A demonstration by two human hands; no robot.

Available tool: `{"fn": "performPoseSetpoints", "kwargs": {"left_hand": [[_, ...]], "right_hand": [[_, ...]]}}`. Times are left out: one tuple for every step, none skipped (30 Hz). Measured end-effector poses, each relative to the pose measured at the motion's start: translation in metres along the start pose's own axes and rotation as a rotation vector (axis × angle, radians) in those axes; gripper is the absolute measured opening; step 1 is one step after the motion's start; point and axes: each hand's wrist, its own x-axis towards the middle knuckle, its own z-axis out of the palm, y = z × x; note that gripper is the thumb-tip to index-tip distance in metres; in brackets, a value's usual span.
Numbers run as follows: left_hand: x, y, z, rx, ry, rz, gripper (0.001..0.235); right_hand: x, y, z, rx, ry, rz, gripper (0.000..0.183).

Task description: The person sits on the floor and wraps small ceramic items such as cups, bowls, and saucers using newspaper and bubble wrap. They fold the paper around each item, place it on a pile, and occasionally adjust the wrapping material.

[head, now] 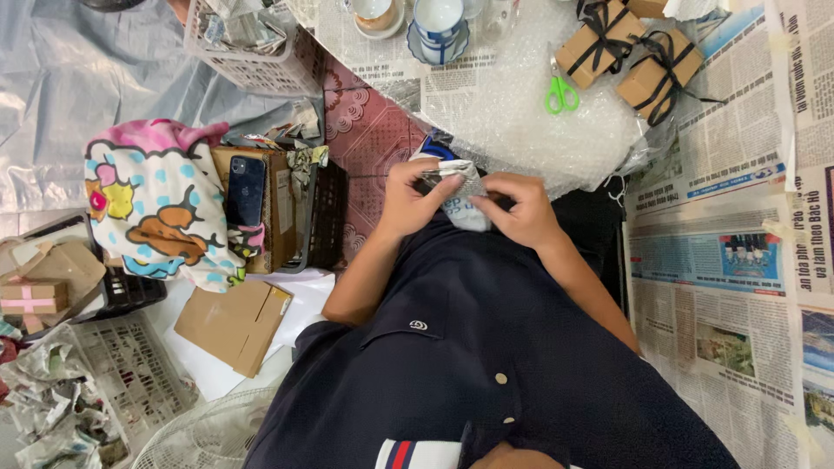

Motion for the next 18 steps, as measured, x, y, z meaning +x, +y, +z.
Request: {"fn": "performPoseSetpoints", "kwargs": {"left_hand": [[0.001, -0.001, 0.004, -0.078, 0.031, -0.041, 0.011], [0.003, -0.001, 0.007, -0.155, 0.063, -0.082, 0.012], [0.003, -0.001, 0.009, -0.232, 0.094, -0.128, 0.012], [0.005, 0.000, 0.010, -0.277, 0.094, -0.126, 0.012], [0.009, 0.001, 0.009, -0.320, 0.093, -0.121, 0.013], [0.012, 0.005, 0.009, -0.363, 0.093, -0.117, 0.014], [0.014, 0.010, 0.010, -0.245, 0.124, -0.152, 0.026], [0.014, 0.017, 0.011, -0.127, 0.155, -0.187, 0.043], [0.016, 0.026, 0.012, -0.005, 0.187, -0.218, 0.060], [0.017, 0.034, 0.012, 0.141, 0.247, -0.028, 0.060], [0.016, 0.042, 0.015, 0.283, 0.298, 0.158, 0.060], [0.015, 0.050, 0.017, 0.424, 0.341, 0.346, 0.061], [0.017, 0.055, 0.013, 0.437, 0.218, 0.377, 0.060], [0.018, 0.061, 0.007, 0.448, 0.094, 0.408, 0.059], [0.018, 0.065, 0.003, 0.460, -0.026, 0.439, 0.058], [0.018, 0.068, 0.003, 0.446, -0.037, 0.472, 0.061], [0.019, 0.070, 0.002, 0.433, -0.048, 0.507, 0.065], [0.019, 0.071, 0.001, 0.420, -0.059, 0.542, 0.069]], "right_hand": [[0.001, -0.003, 0.000, 0.011, 0.001, -0.011, 0.015], [0.002, -0.005, -0.001, 0.022, 0.001, -0.022, 0.014], [0.001, -0.007, -0.001, 0.034, 0.001, -0.030, 0.013], [0.000, -0.008, -0.001, 0.032, 0.003, -0.057, 0.013], [0.000, -0.008, -0.001, 0.030, 0.007, -0.086, 0.014], [0.000, -0.008, -0.001, 0.027, 0.010, -0.115, 0.014], [-0.001, -0.008, -0.001, 0.052, 0.010, -0.105, 0.013], [-0.002, -0.007, 0.000, 0.077, 0.009, -0.095, 0.012], [0.000, -0.006, 0.001, 0.104, 0.008, -0.092, 0.011], [0.002, -0.004, 0.001, 0.094, 0.014, -0.110, 0.011], [0.000, -0.003, 0.000, 0.084, 0.019, -0.119, 0.011], [-0.002, -0.001, 0.000, 0.075, 0.024, -0.128, 0.012], [-0.003, 0.001, 0.000, 0.070, 0.025, -0.122, 0.012], [-0.004, 0.003, 0.000, 0.065, 0.026, -0.116, 0.012], [-0.004, 0.004, 0.001, 0.061, 0.024, -0.112, 0.013], [-0.004, 0.004, 0.001, 0.047, 0.036, -0.126, 0.013], [-0.002, 0.004, 0.000, 0.034, 0.049, -0.141, 0.012], [-0.001, 0.003, 0.000, 0.020, 0.062, -0.157, 0.012]]}}
